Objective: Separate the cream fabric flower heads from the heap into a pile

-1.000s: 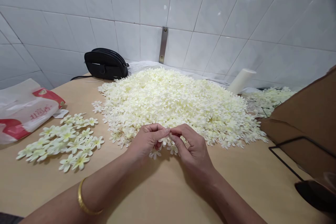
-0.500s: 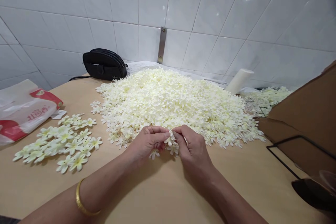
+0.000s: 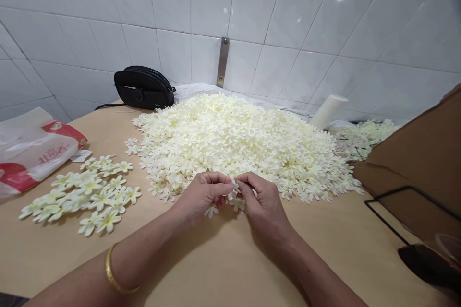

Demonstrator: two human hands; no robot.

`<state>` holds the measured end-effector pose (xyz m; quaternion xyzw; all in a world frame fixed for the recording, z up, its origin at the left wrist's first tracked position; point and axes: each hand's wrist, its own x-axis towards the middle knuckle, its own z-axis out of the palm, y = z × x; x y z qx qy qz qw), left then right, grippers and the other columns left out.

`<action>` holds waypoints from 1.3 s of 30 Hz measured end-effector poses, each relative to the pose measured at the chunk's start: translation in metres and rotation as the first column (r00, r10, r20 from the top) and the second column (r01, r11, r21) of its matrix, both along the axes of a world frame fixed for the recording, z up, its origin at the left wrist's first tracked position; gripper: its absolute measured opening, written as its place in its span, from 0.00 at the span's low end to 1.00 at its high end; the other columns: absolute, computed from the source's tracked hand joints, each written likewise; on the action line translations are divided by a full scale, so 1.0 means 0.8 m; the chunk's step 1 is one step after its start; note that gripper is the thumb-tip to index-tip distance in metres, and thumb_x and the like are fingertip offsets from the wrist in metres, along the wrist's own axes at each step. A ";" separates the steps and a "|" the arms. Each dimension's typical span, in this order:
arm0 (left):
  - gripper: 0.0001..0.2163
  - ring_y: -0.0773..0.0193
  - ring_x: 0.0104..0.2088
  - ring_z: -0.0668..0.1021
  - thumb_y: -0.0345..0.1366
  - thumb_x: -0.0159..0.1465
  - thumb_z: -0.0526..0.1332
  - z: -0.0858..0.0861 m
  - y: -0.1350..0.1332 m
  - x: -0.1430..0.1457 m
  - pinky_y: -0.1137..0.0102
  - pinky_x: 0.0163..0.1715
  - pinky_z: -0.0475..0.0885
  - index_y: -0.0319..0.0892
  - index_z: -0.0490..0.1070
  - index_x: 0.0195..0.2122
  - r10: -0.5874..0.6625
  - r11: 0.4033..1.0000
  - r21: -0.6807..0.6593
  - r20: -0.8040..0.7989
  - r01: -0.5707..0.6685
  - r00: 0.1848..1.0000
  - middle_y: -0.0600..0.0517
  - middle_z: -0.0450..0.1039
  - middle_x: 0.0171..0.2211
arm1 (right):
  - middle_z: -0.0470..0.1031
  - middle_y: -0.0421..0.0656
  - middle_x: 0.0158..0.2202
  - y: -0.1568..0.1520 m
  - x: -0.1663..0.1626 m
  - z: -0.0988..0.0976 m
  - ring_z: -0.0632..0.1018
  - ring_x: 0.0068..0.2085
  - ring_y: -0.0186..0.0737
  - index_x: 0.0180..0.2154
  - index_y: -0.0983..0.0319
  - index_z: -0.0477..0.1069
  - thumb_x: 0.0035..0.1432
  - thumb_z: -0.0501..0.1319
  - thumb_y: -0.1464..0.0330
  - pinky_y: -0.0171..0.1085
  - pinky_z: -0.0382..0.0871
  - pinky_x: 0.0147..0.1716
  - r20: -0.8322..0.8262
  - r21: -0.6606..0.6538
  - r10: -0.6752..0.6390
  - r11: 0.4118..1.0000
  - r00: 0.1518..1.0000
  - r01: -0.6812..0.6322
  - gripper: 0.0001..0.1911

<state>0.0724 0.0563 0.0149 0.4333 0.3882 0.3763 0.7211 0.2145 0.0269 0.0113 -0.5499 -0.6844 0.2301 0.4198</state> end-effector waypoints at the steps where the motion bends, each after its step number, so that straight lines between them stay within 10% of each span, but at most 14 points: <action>1: 0.07 0.75 0.15 0.64 0.34 0.46 0.66 0.000 0.000 0.000 0.76 0.17 0.58 0.37 0.68 0.21 0.003 1.000 -0.001 -0.003 -0.003 1.000 0.57 0.63 0.14 | 0.67 0.39 0.22 0.000 0.000 0.000 0.67 0.25 0.33 0.27 0.63 0.67 0.56 0.51 0.69 0.32 0.59 0.25 0.000 -0.003 0.000 1.000 1.000 0.000 0.10; 21: 0.06 0.75 0.17 0.62 0.35 0.49 0.63 0.006 -0.002 -0.003 0.77 0.19 0.58 0.37 0.68 0.21 0.127 0.972 0.211 -0.100 -0.104 0.987 0.58 0.62 0.16 | 0.67 0.41 0.26 -0.005 -0.006 0.002 0.69 0.28 0.35 0.29 0.61 0.67 0.56 0.51 0.73 0.33 0.62 0.29 0.099 0.268 -0.005 0.963 0.995 -0.022 0.08; 29: 0.06 0.75 0.16 0.62 0.35 0.48 0.63 0.010 0.007 -0.012 0.76 0.18 0.57 0.39 0.67 0.20 0.262 0.949 0.199 -0.075 -0.243 0.962 0.59 0.60 0.15 | 0.67 0.40 0.25 0.007 0.017 0.003 0.68 0.28 0.35 0.27 0.62 0.66 0.56 0.51 0.73 0.34 0.60 0.29 0.108 0.374 -0.257 0.906 0.960 0.200 0.08; 34: 0.07 0.75 0.17 0.62 0.36 0.46 0.64 0.010 0.017 -0.019 0.76 0.18 0.57 0.39 0.68 0.21 0.300 0.938 0.192 -0.032 -0.288 0.954 0.59 0.61 0.17 | 0.69 0.44 0.28 0.022 0.025 -0.009 0.67 0.33 0.40 0.30 0.62 0.68 0.54 0.51 0.77 0.39 0.58 0.35 0.358 0.552 -0.383 0.822 0.852 0.138 0.09; 39: 0.08 0.75 0.16 0.61 0.38 0.46 0.64 0.005 0.020 -0.019 0.76 0.18 0.56 0.39 0.68 0.21 0.288 0.940 0.204 -0.038 -0.275 0.957 0.59 0.60 0.16 | 0.68 0.46 0.30 0.029 0.016 -0.018 0.65 0.35 0.42 0.33 0.62 0.70 0.52 0.52 0.77 0.41 0.56 0.35 0.600 0.498 -0.316 0.866 0.735 -0.035 0.09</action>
